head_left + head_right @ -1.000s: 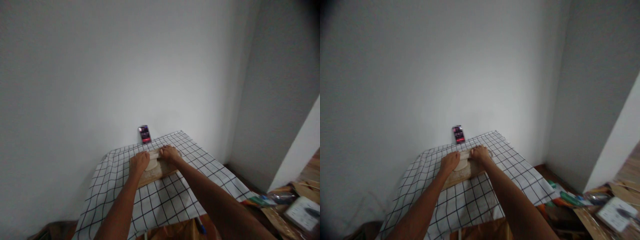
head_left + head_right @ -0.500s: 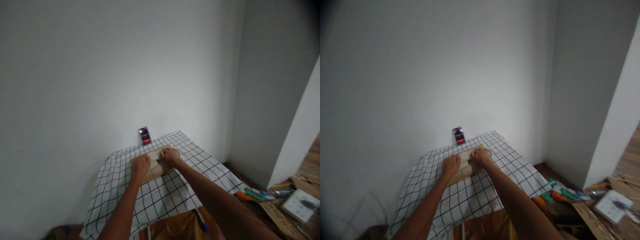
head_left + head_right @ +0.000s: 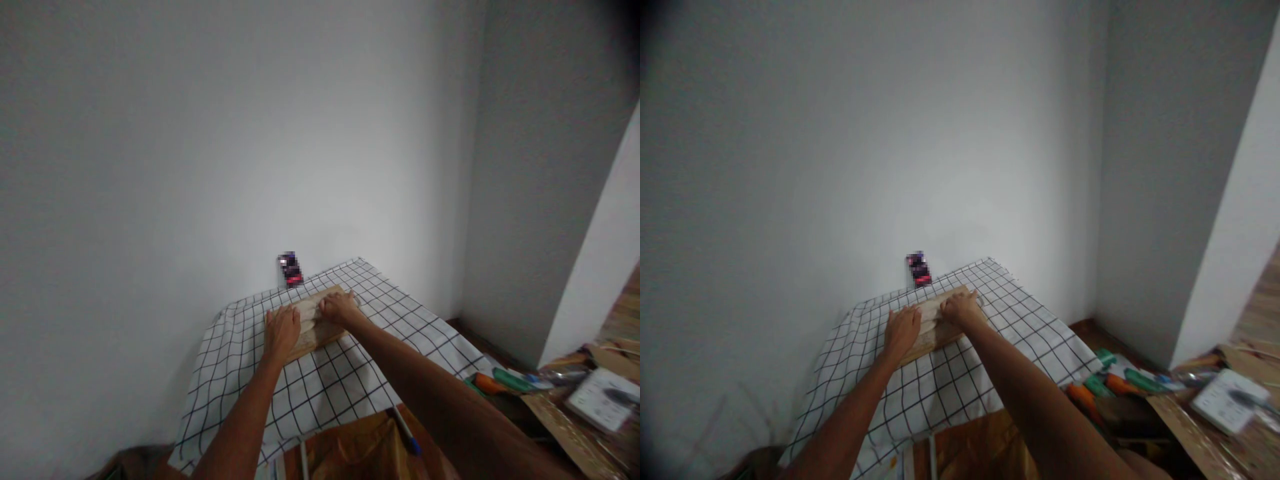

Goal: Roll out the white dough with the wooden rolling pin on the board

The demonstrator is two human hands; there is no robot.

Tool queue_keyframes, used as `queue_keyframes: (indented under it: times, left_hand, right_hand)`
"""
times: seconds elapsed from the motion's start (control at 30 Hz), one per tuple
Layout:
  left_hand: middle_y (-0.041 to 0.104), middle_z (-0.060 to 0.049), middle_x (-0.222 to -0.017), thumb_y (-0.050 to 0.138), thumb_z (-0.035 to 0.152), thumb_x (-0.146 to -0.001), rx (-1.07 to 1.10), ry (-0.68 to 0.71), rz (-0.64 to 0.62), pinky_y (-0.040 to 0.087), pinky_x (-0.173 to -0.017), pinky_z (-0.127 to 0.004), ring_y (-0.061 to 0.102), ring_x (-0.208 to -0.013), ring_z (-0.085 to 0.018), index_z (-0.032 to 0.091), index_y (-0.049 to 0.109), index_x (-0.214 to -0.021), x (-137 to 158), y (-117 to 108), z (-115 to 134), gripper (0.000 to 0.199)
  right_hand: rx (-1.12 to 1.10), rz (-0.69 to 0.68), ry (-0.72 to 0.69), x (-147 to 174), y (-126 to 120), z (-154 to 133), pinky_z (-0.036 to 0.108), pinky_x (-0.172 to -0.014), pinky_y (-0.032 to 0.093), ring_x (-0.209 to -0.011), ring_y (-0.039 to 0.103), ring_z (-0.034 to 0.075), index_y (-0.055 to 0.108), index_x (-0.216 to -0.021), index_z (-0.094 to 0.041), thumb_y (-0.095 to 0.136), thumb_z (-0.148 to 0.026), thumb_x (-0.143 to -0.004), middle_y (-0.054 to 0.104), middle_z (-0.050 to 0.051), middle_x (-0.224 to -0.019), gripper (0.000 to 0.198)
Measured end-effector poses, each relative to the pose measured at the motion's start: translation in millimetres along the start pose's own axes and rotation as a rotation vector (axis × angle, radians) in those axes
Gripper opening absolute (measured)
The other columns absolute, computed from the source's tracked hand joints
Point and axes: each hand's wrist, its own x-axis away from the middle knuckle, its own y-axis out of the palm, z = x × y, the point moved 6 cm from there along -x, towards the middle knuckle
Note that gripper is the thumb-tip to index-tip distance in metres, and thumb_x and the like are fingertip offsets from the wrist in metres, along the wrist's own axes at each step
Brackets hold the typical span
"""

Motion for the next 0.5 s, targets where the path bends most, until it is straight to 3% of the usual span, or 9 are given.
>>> queue_keyframes:
  times: [0.17, 0.23, 0.37, 0.5]
  left_hand:
    - [0.037, -0.025, -0.163, 0.025, 0.036, -0.103, -0.033, -0.065, -0.178, 0.037, -0.118, -0.055, 0.049, -0.145, -0.034, 0.010, 0.036, -0.159, -21, 5, -8, 0.063]
    - [0.032, -0.021, -0.167, 0.024, 0.039, -0.103, -0.030, -0.044, -0.266, 0.032, -0.120, -0.059, 0.041, -0.150, -0.033, 0.014, 0.036, -0.159, -30, 9, -11, 0.062]
    - [0.025, -0.009, -0.171, 0.024, 0.039, -0.102, -0.017, 0.005, -0.327, 0.013, -0.125, -0.067, 0.023, -0.159, -0.030, 0.023, 0.038, -0.158, -45, 16, -17, 0.060]
    - [0.030, -0.007, -0.170, 0.022, 0.042, -0.102, -0.001, -0.053, -0.366, 0.017, -0.124, -0.068, 0.027, -0.157, -0.032, 0.026, 0.042, -0.157, -58, 29, -25, 0.060]
  right_hand:
    - [0.014, 0.012, 0.014, -11, 0, 2, 0.074, -0.113, 0.017, -0.138, 0.044, 0.037, 0.069, -0.128, -0.016, 0.032, -0.036, -0.106, 0.058, 0.022, -0.145, 0.048]
    - [0.034, 0.020, -0.017, -15, 1, 3, 0.074, -0.115, 0.013, -0.143, 0.039, 0.037, 0.068, -0.130, -0.018, 0.033, -0.037, -0.105, 0.054, 0.020, -0.150, 0.047]
    - [0.045, 0.031, -0.040, -26, 2, 6, 0.072, -0.116, 0.015, -0.145, 0.038, 0.037, 0.067, -0.134, -0.019, 0.035, -0.038, -0.104, 0.052, 0.019, -0.153, 0.048]
    - [0.005, -0.005, -0.034, -42, 6, 10, 0.069, -0.112, 0.027, -0.138, 0.048, 0.036, 0.068, -0.132, -0.026, 0.037, -0.042, -0.103, 0.061, 0.015, -0.145, 0.046]
